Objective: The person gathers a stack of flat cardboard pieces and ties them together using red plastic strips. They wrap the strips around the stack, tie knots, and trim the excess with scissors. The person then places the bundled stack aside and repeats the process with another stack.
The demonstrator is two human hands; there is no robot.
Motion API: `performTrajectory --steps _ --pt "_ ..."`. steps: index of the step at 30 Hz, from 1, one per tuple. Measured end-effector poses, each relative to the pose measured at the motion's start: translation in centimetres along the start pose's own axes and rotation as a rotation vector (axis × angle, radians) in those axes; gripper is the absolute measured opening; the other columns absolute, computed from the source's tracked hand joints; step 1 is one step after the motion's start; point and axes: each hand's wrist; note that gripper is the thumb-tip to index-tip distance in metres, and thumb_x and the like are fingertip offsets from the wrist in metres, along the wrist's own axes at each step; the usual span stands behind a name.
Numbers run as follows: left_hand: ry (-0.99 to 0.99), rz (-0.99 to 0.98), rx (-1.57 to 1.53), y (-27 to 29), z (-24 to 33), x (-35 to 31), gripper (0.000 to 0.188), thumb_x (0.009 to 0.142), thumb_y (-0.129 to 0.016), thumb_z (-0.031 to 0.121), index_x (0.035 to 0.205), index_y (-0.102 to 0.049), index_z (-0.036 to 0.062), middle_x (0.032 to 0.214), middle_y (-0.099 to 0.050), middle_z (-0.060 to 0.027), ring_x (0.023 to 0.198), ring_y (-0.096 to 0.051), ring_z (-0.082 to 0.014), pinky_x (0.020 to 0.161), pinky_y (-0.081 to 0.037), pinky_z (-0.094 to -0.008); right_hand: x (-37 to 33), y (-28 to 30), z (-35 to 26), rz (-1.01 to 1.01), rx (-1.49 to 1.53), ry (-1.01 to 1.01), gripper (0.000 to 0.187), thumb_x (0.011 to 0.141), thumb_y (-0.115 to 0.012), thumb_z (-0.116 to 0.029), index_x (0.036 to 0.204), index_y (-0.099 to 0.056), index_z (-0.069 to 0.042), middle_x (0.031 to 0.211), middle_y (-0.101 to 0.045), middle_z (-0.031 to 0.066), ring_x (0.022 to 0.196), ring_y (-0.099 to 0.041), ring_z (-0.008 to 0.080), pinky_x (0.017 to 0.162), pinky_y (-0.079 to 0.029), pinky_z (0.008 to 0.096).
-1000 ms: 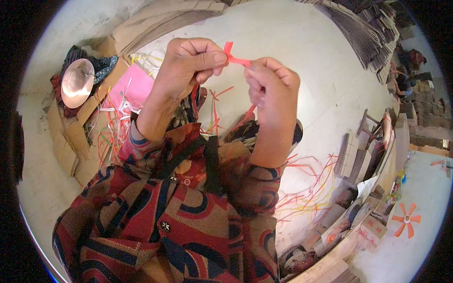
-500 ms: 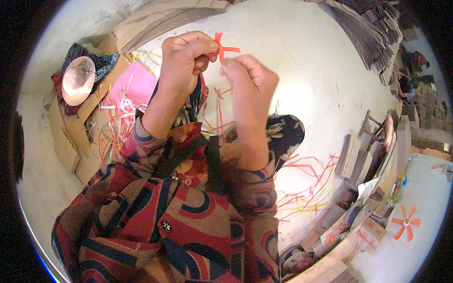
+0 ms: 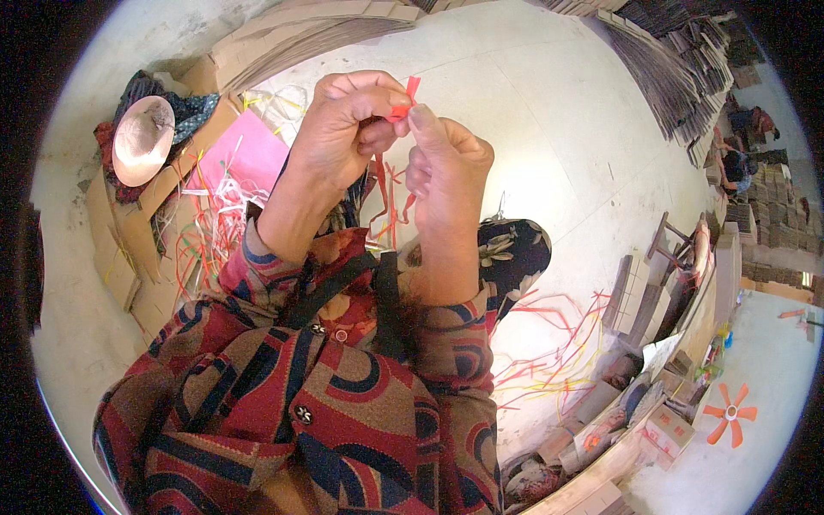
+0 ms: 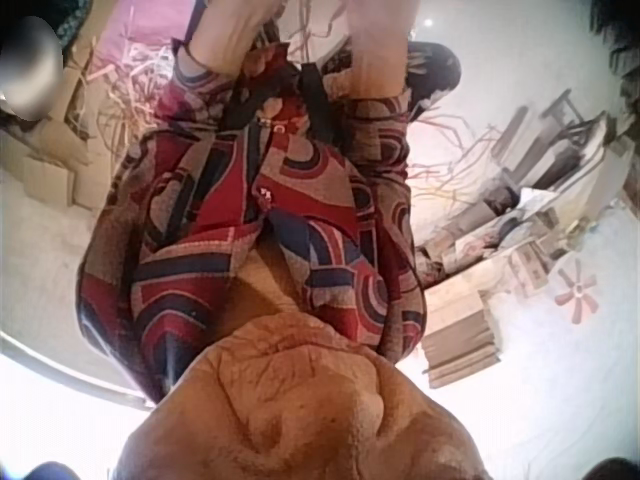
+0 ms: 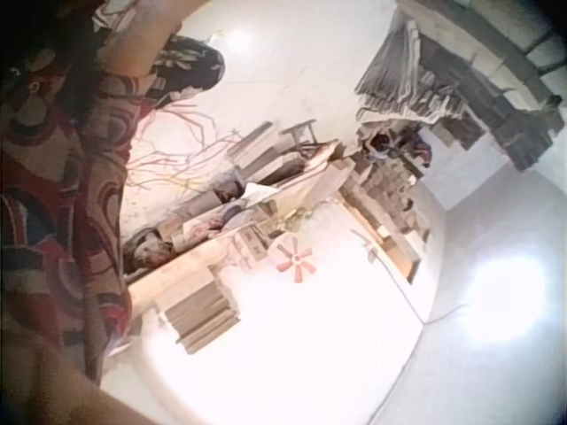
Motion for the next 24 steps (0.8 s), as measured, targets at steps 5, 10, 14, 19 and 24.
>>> performTrajectory --steps 5,10,14,19,24 --pt "0.014 -0.074 0.056 1.0 0.3 0.2 0.009 0.075 -0.056 0.003 0.074 -0.062 -0.0049 0.061 -0.059 -0.0099 0.039 -0.031 -0.003 0.037 -0.022 -0.0179 0.1 0.1 -0.7 0.081 -0.285 0.142 0.034 0.078 -0.071 -0.018 0.056 -0.047 -0.008 0.046 -0.035 -0.0061 0.037 -0.026 0.0017 0.033 -0.016 0.0186" --pt "-0.039 -0.094 0.009 0.8 0.6 0.0 0.013 0.073 -0.053 -0.001 0.078 -0.064 -0.0069 0.066 -0.063 -0.0122 0.042 -0.033 -0.0031 0.039 -0.023 -0.0182 -0.3 -0.4 -1.5 0.127 -0.464 0.38 0.048 0.077 -0.071 -0.016 0.047 -0.034 -0.01 0.047 -0.03 -0.0082 0.047 -0.024 0.0013 0.041 -0.016 0.0208" --pt "-0.077 -0.181 0.213 1.9 0.8 0.1 0.015 0.07 -0.057 -0.002 0.081 -0.068 -0.0058 0.062 -0.06 -0.0046 0.045 -0.035 -0.002 0.039 -0.023 -0.0182 -0.5 -0.4 -1.7 0.142 -0.566 0.477 0.048 0.078 -0.071 -0.014 0.047 -0.034 -0.009 0.048 -0.031 -0.008 0.048 -0.024 0.0019 0.042 -0.017 0.0213" --pt "-0.111 -0.199 0.257 1.8 1.5 -0.4 0.023 0.065 -0.054 -0.011 0.084 -0.066 -0.0077 0.069 -0.065 -0.0092 0.045 -0.041 -0.0026 0.041 -0.028 -0.0182 -1.0 -0.9 -2.3 0.131 -0.641 0.533 0.047 0.078 -0.071 -0.013 0.048 -0.034 -0.008 0.048 -0.031 -0.0078 0.048 -0.024 0.0021 0.042 -0.017 0.0211" --pt "-0.081 -0.228 0.284 2.1 1.4 -0.2 0.015 0.07 -0.062 -0.007 0.084 -0.066 -0.0068 0.07 -0.065 -0.0088 0.044 -0.041 -0.0018 0.04 -0.028 -0.0164 -0.9 -0.4 -2.0 0.105 -0.643 0.536 0.047 0.078 -0.071 -0.012 0.048 -0.034 -0.008 0.048 -0.031 -0.0078 0.048 -0.024 0.0021 0.041 -0.018 0.0211"
Point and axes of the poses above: each hand's wrist, its own x-axis towards the middle knuckle, its own y-axis out of the back of the hand, z = x × y
